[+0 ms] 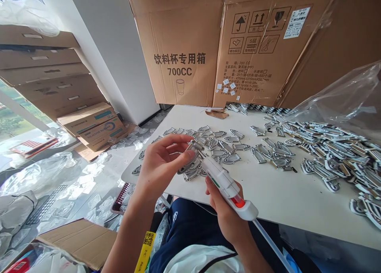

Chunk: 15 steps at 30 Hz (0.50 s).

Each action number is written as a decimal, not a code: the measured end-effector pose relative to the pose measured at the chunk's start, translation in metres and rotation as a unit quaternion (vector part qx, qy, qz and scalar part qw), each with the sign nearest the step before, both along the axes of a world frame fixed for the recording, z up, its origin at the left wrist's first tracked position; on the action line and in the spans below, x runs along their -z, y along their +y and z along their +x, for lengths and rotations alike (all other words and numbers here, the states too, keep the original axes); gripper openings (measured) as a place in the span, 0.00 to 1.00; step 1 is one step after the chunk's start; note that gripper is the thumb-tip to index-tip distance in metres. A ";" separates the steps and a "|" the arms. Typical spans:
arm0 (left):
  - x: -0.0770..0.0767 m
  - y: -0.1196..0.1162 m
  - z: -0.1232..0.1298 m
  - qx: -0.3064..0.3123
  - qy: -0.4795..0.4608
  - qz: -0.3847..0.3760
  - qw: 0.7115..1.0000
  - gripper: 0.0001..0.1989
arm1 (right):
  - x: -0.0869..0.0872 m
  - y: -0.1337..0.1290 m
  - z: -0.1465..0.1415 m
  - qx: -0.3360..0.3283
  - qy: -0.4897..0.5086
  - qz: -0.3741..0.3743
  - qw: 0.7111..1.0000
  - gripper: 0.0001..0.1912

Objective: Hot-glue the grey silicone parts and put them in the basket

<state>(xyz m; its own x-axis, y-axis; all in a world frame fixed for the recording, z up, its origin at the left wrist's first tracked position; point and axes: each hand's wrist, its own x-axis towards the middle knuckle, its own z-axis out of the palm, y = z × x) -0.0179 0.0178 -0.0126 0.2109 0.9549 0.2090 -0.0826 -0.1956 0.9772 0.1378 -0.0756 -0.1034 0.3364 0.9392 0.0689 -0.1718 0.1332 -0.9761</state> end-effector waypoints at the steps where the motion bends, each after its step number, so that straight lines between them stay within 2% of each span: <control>1: 0.000 0.000 0.000 -0.001 0.001 0.003 1.000 0.12 | 0.000 0.000 0.000 0.001 -0.005 0.001 1.000 0.31; 7: -0.002 -0.001 0.002 -0.032 0.024 0.053 0.998 0.10 | -0.010 0.000 0.002 -0.003 -0.040 -0.009 0.999 0.27; 10: -0.001 -0.001 0.002 -0.062 0.077 0.116 0.988 0.10 | -0.014 -0.002 -0.001 0.011 -0.033 -0.032 0.999 0.27; 15: 0.001 -0.001 0.002 -0.093 0.152 0.247 0.952 0.10 | -0.014 -0.002 -0.004 0.058 -0.045 -0.077 0.994 0.29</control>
<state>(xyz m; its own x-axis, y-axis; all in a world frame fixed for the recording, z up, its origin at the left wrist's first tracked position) -0.0162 0.0169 -0.0139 0.1697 0.7827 0.5988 0.2704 -0.6213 0.7355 0.1333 -0.0779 -0.0894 0.4430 0.8957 -0.0384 -0.0757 -0.0053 -0.9971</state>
